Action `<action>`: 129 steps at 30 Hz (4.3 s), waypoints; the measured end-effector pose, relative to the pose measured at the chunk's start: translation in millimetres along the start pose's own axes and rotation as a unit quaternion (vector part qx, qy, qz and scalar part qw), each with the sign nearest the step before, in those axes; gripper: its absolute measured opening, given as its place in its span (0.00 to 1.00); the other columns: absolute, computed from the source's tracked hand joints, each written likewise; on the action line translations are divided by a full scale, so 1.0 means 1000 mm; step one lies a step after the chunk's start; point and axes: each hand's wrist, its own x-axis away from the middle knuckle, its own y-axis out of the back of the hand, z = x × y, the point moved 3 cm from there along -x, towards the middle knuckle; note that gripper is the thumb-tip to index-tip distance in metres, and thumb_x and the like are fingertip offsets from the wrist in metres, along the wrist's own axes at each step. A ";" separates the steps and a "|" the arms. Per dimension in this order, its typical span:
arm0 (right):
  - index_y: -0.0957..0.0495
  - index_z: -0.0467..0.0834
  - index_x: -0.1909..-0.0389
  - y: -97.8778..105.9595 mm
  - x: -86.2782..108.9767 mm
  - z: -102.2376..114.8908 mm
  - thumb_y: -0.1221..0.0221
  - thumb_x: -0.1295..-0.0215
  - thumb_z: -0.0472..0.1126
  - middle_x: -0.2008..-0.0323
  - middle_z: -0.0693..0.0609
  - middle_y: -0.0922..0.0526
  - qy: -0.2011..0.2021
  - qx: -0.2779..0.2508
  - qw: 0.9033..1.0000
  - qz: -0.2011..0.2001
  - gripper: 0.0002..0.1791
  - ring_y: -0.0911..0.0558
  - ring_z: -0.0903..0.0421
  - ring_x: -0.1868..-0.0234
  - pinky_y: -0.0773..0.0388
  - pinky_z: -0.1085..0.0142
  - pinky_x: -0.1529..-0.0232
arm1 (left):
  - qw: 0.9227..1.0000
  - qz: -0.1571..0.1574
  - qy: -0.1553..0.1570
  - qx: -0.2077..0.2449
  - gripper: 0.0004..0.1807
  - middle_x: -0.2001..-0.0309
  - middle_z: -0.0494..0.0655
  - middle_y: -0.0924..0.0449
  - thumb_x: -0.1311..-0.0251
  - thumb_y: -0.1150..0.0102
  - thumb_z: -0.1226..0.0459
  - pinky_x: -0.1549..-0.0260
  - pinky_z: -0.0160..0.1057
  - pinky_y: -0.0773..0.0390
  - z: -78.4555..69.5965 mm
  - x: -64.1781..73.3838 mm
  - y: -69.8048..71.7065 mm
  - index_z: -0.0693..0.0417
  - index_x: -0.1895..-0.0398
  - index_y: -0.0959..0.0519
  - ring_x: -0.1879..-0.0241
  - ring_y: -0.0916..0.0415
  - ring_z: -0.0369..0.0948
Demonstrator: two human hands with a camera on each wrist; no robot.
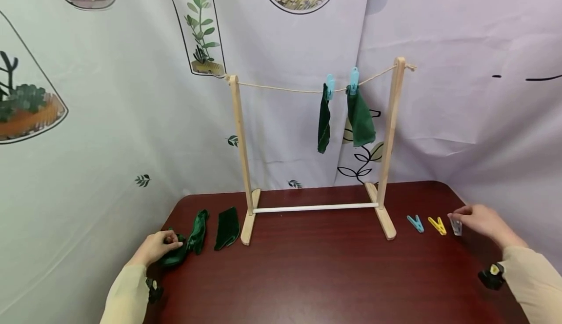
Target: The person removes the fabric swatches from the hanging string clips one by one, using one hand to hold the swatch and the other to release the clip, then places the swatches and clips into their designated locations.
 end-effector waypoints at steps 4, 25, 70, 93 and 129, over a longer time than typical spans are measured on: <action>0.20 0.24 0.54 -0.004 0.001 -0.004 0.44 0.27 0.47 0.55 0.25 0.19 -0.004 0.005 1.000 0.005 0.25 0.28 0.19 0.48 0.26 0.36 0.56 | 1.000 0.009 -0.009 -0.007 0.07 0.61 0.53 0.21 0.39 0.31 0.63 0.60 0.54 0.24 0.004 0.001 -0.001 0.58 0.63 0.17 0.60 0.24 0.53; 0.24 0.18 0.55 -0.029 -0.005 -0.013 0.43 0.28 0.46 0.76 0.46 0.19 -0.035 -0.016 0.999 0.003 0.28 0.21 0.43 0.67 0.25 0.38 0.57 | 0.998 0.012 0.031 -0.053 0.24 0.34 0.78 0.38 0.30 0.50 0.70 0.49 0.72 0.32 0.010 -0.021 -0.018 0.72 0.33 0.31 0.38 0.40 0.75; 0.34 0.18 0.41 0.018 -0.013 0.001 0.44 0.27 0.46 0.46 0.18 0.29 -0.030 -0.040 0.995 -0.087 0.33 0.29 0.19 0.48 0.29 0.34 0.53 | 0.995 -0.063 0.046 0.054 0.35 0.29 0.79 0.47 0.38 0.63 0.74 0.58 0.57 0.32 -0.033 -0.052 0.034 0.71 0.24 0.46 0.49 0.33 0.64; 0.33 0.35 0.29 0.102 -0.025 0.099 0.46 0.27 0.60 0.38 0.29 0.26 0.014 -0.102 0.982 -0.158 0.38 0.25 0.44 0.43 0.28 0.57 0.56 | 0.971 -0.175 -0.033 0.162 0.30 0.28 0.64 0.37 0.23 0.53 0.63 0.44 0.64 0.28 -0.138 -0.070 0.088 0.56 0.21 0.43 0.33 0.35 0.63; 0.19 0.42 0.39 0.192 -0.049 0.291 0.33 0.33 0.43 0.55 0.62 0.14 0.189 -0.343 0.893 -0.223 0.22 0.17 0.66 0.56 0.24 0.78 0.56 | 0.917 -0.207 -0.216 0.262 0.14 0.53 0.52 0.17 0.31 0.38 0.63 0.54 0.49 0.21 -0.357 -0.089 0.116 0.56 0.45 0.22 0.53 0.19 0.49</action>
